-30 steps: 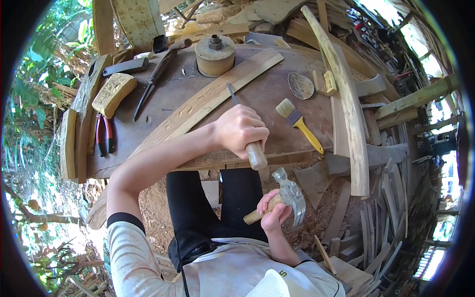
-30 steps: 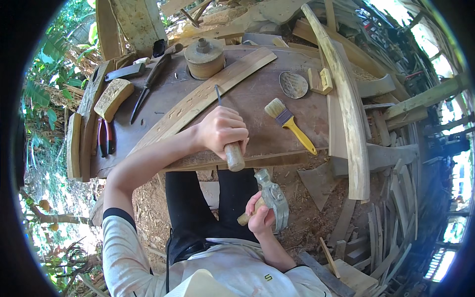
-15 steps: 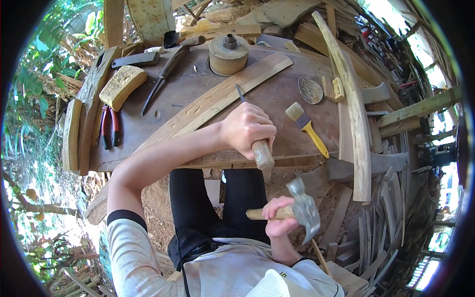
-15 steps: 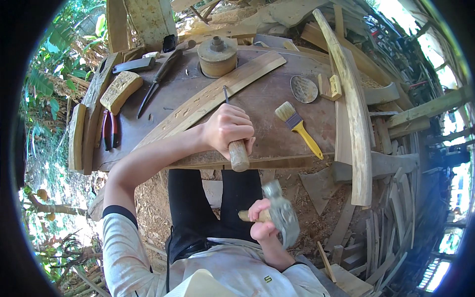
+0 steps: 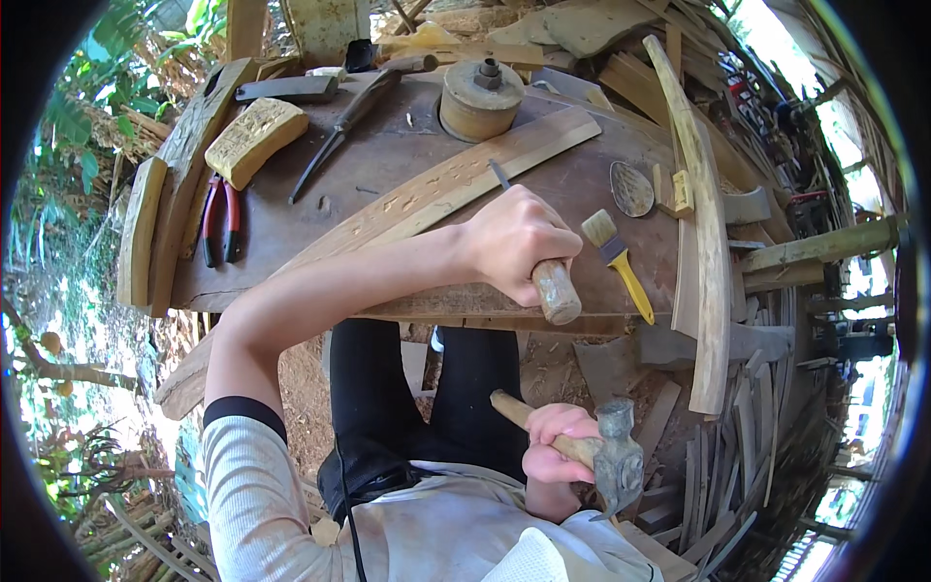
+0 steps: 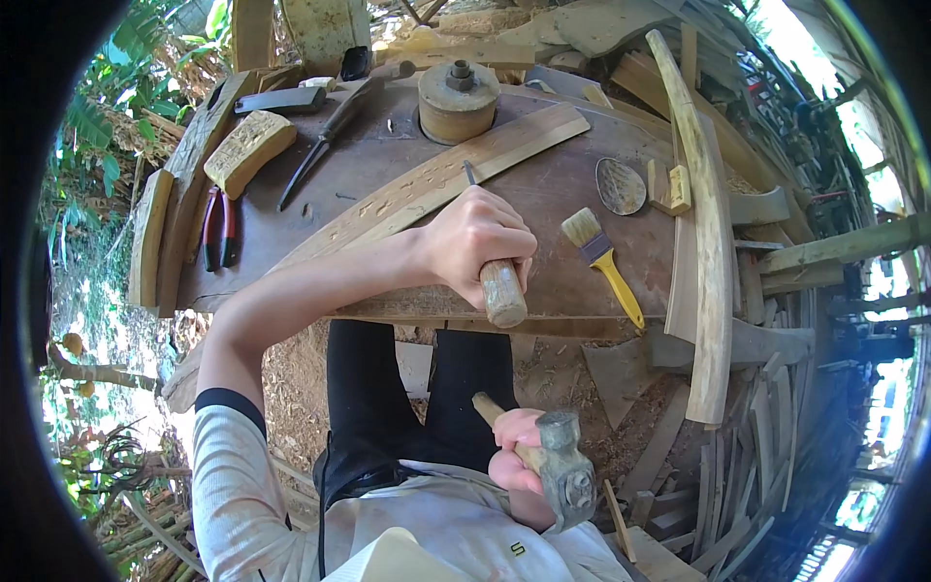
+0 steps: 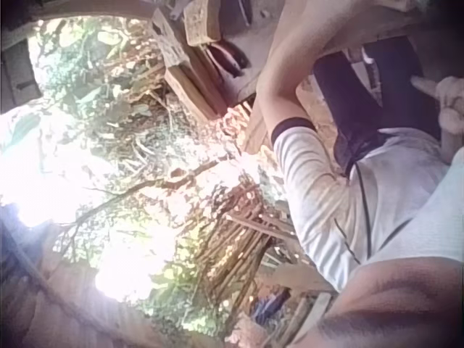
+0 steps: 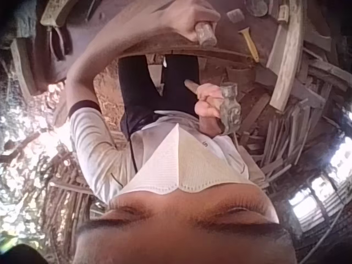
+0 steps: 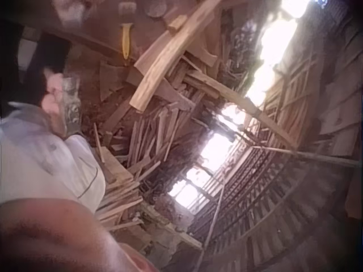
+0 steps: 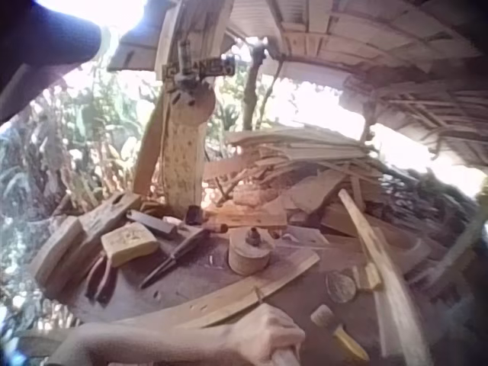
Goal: The person uses a hammer and a chisel to carve a long, thin piece of wood on a workbench. After carving, the person picks up a sanding block and smooths the surface of the wood by hand.
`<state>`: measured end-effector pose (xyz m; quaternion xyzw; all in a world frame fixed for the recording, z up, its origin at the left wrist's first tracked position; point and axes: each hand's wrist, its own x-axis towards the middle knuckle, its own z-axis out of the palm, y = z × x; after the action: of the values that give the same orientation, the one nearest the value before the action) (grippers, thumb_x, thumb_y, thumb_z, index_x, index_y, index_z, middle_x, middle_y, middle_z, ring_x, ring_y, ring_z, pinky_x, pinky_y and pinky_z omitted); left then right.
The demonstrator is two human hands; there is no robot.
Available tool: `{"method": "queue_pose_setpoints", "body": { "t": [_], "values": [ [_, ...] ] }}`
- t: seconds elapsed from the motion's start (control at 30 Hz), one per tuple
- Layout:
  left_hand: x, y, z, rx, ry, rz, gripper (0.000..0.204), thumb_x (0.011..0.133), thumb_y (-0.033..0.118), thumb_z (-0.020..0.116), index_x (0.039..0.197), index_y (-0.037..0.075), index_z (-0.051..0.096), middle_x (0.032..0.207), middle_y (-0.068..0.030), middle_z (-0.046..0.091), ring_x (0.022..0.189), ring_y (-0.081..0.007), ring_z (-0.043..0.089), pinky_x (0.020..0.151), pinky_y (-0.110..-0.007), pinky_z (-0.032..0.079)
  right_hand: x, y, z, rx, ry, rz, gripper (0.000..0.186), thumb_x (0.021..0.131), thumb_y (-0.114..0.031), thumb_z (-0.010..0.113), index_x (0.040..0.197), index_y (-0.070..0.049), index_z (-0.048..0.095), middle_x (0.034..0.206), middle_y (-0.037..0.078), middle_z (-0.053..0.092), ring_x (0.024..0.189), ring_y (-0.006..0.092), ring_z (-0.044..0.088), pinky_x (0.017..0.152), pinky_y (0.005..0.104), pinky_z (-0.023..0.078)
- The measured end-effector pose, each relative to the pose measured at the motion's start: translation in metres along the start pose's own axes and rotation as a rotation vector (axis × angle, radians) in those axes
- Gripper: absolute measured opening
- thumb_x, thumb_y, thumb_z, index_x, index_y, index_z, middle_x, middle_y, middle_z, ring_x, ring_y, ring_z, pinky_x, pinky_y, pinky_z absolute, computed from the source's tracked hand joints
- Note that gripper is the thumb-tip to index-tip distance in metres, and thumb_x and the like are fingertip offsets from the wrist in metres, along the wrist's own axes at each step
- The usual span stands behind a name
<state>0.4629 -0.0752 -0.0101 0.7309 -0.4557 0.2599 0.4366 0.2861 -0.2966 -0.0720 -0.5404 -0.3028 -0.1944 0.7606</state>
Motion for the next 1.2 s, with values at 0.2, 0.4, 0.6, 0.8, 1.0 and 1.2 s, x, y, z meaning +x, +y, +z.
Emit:
{"method": "queue_pose_setpoints", "body": {
  "t": [0.2,0.4,0.6,0.8,1.0,1.2],
  "values": [
    [-0.005,0.000,0.000,0.007,0.012,-0.006,0.020,0.060,0.022,0.076,0.064,0.013,0.059,0.061,-0.0020,0.061,0.056,-0.0260,0.062,0.053,-0.037,0.049,0.009,-0.001,-0.002,-0.318,-0.147,0.251,0.065,0.100,-0.071,0.037,0.103,-0.006,0.046,0.064,0.004,0.046,0.044,0.0139,0.042,0.040,0.0273,0.037],
    [-0.010,-0.002,-0.001,0.033,0.010,0.006,0.021,0.060,0.022,0.076,0.065,0.013,0.059,0.062,-0.0022,0.060,0.057,-0.0267,0.062,0.053,-0.038,0.049,0.009,0.007,0.002,-0.251,-0.145,0.249,0.067,0.100,-0.072,0.035,0.106,-0.007,0.046,0.065,0.005,0.046,0.043,0.0139,0.042,0.039,0.0268,0.038],
    [-0.009,-0.002,0.007,0.049,-0.030,0.043,0.022,0.059,0.022,0.077,0.066,0.013,0.058,0.062,-0.0031,0.059,0.058,-0.0272,0.061,0.052,-0.039,0.048,0.003,0.028,0.003,-0.100,-0.071,0.029,0.067,0.100,-0.072,0.037,0.107,-0.007,0.047,0.063,0.004,0.044,0.044,0.0141,0.042,0.040,0.0279,0.040],
    [-0.011,-0.006,0.012,0.058,-0.073,0.066,0.025,0.060,0.023,0.078,0.066,0.013,0.057,0.061,-0.0032,0.058,0.057,-0.0274,0.061,0.052,-0.040,0.048,-0.016,0.039,-0.005,-0.055,0.039,-0.129,0.071,0.096,-0.077,0.036,0.103,-0.007,0.046,0.062,0.003,0.044,0.044,0.0147,0.043,0.041,0.0288,0.041],
    [-0.016,-0.010,0.013,0.085,-0.104,0.095,0.027,0.061,0.022,0.078,0.064,0.012,0.053,0.060,-0.0036,0.056,0.056,-0.0276,0.060,0.051,-0.040,0.048,-0.024,0.030,-0.003,-0.245,0.028,0.158,0.068,0.099,-0.074,0.035,0.101,-0.007,0.047,0.064,0.004,0.045,0.046,0.0146,0.043,0.042,0.0285,0.039],
    [-0.019,-0.011,0.020,0.131,-0.145,0.111,0.030,0.061,0.021,0.077,0.063,0.011,0.049,0.058,-0.0046,0.053,0.054,-0.0281,0.057,0.050,-0.041,0.046,-0.044,0.041,-0.024,-0.326,-0.137,0.360,0.067,0.098,-0.075,0.035,0.104,-0.009,0.045,0.065,0.003,0.043,0.048,0.0148,0.042,0.043,0.0284,0.038]
  ]
}}
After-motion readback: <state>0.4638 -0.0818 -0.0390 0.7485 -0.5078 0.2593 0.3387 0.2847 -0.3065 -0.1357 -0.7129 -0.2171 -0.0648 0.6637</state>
